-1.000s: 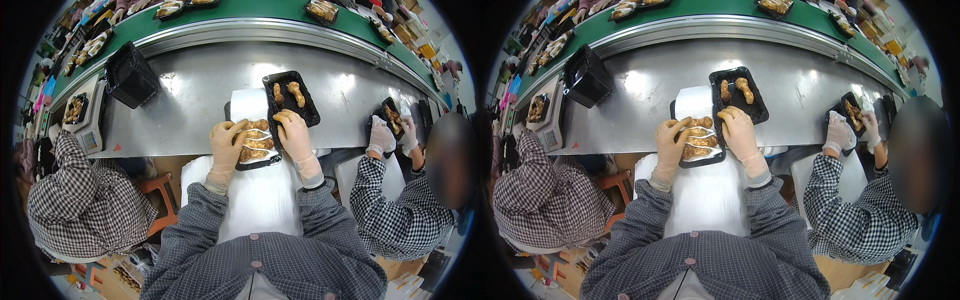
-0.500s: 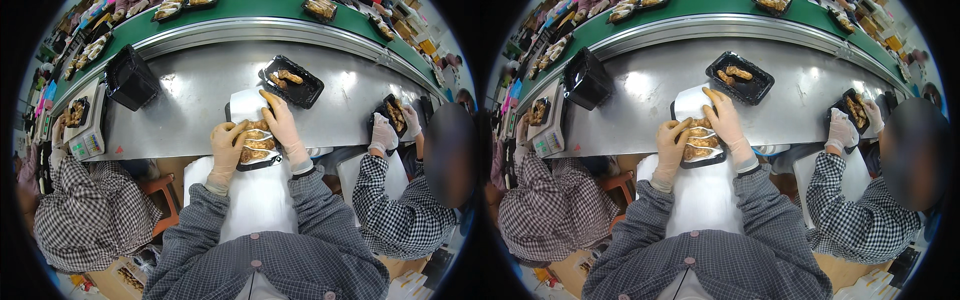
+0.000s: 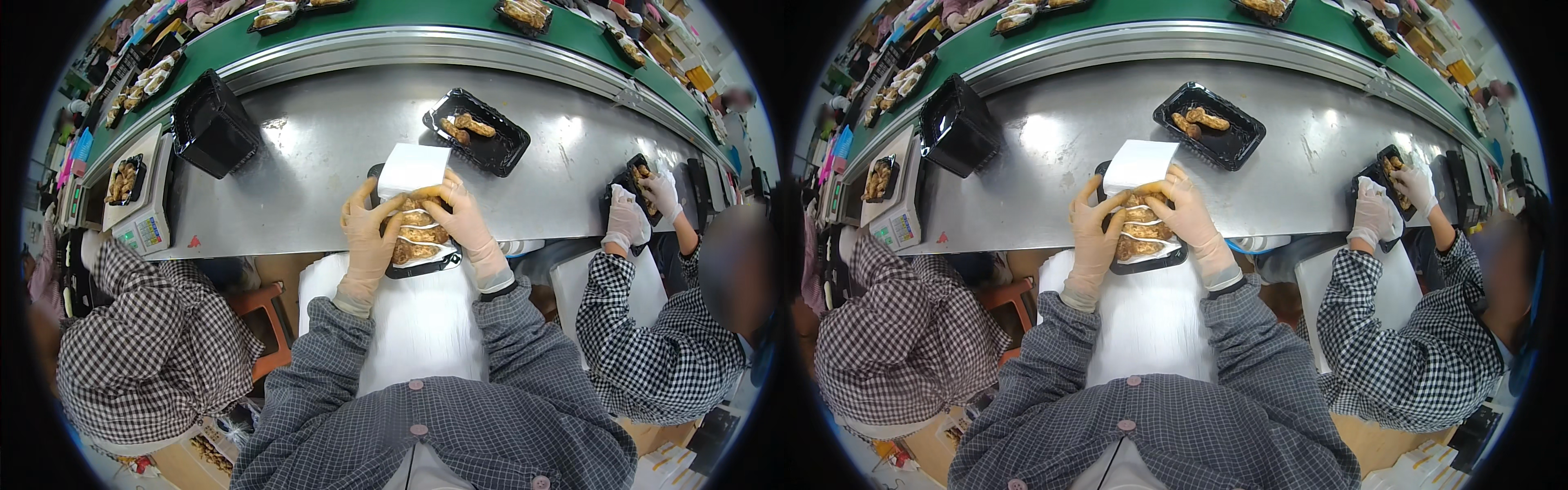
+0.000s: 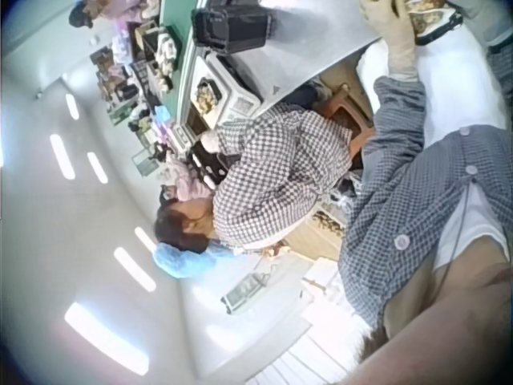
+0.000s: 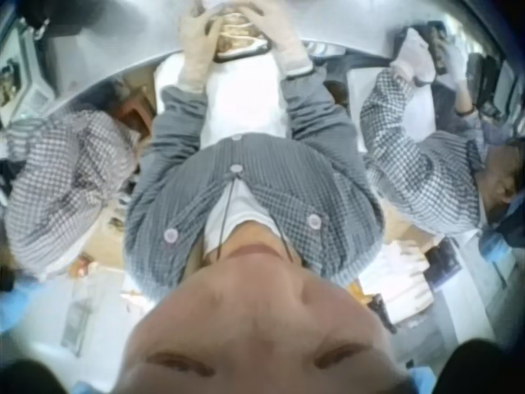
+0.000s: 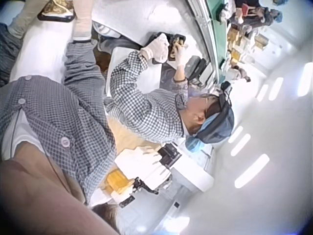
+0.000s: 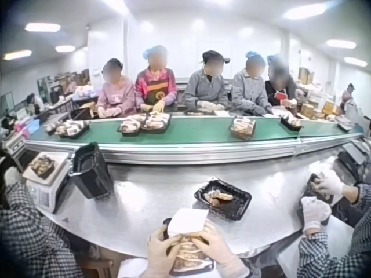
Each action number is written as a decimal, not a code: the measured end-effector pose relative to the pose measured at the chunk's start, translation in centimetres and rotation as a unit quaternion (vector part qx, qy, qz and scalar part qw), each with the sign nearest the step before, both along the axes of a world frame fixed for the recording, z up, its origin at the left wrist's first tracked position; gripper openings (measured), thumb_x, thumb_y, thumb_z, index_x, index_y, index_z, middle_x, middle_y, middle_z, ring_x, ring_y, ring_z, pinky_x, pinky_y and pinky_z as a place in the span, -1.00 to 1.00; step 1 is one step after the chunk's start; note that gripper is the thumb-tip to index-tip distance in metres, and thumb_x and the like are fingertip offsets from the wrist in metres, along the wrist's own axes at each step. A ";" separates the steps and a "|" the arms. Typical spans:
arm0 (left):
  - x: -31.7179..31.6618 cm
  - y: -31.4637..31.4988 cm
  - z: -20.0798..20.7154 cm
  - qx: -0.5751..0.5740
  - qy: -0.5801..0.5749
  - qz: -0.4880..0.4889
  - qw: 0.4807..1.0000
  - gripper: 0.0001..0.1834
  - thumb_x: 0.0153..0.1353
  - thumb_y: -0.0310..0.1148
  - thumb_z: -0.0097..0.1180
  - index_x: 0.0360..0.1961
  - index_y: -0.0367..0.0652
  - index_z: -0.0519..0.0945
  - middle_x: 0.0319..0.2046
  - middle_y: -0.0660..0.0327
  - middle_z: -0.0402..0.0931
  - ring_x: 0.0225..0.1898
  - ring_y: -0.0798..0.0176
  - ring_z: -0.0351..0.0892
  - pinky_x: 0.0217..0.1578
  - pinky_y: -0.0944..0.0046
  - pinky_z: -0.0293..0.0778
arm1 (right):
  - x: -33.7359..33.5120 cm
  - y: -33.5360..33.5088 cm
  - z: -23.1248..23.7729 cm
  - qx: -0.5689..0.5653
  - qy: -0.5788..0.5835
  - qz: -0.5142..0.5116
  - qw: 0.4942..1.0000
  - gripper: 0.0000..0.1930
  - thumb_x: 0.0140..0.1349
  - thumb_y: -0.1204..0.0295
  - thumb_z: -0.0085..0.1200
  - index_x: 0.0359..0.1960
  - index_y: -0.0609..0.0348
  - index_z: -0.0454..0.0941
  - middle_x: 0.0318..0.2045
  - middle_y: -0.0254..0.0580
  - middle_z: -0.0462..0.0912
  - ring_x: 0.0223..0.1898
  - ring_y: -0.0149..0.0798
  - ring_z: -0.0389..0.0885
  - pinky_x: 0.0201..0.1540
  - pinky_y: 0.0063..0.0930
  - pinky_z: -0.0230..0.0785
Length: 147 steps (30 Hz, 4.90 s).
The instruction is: The person places white paper sheets into black plastic trays and then arranges ginger pieces into the trays on a moving conveyor belt. The person repeatedly handles trays and paper, lining each tray before filling it with ginger.
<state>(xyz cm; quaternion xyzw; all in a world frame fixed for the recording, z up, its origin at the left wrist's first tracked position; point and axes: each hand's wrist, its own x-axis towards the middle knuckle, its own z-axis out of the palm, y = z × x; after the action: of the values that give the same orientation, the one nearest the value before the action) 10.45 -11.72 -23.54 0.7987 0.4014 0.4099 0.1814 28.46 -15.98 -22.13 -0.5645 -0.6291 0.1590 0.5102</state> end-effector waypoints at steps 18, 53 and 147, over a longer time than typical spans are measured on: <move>1.0 0.6 -0.1 -0.061 -0.059 0.019 0.996 -0.75 0.20 -0.61 0.13 -0.20 -0.06 0.74 -0.23 0.23 0.56 0.11 0.07 0.38 0.14 0.12 0.28 | 0.3 -0.6 -0.4 -0.025 -0.044 -0.042 0.998 -0.71 0.11 0.48 0.21 -0.09 0.10 0.61 0.05 0.04 0.53 0.18 0.09 0.40 0.26 -0.06 0.20; 0.5 0.7 -0.6 0.009 -0.039 0.004 0.999 -0.83 0.07 -0.43 0.31 -0.27 -0.01 0.77 -0.33 0.24 0.55 0.04 -0.01 0.49 0.10 0.01 0.30 | 7.8 2.1 5.7 -0.189 0.037 0.009 0.981 -0.63 0.30 0.37 0.13 0.11 0.21 0.53 -0.29 -0.12 0.70 -0.24 -0.35 0.67 -0.14 -0.49 0.49; 1.6 3.3 -0.9 0.063 -0.039 -0.008 0.997 -0.87 0.16 -0.43 0.21 -0.27 -0.14 0.72 -0.29 0.15 0.51 -0.03 -0.02 0.48 0.03 -0.01 0.32 | 8.3 7.0 -0.2 -0.102 -0.237 -0.258 0.931 -0.76 0.18 0.32 0.18 -0.17 0.14 0.67 -0.22 -0.01 0.67 -0.14 0.04 0.62 -0.05 -0.14 0.48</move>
<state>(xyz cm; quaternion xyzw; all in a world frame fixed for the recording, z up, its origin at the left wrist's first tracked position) 12.04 -8.37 -24.47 0.7953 0.3612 0.4634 0.1493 36.80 -8.98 -22.37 -0.7776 -0.5445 -0.0536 0.3098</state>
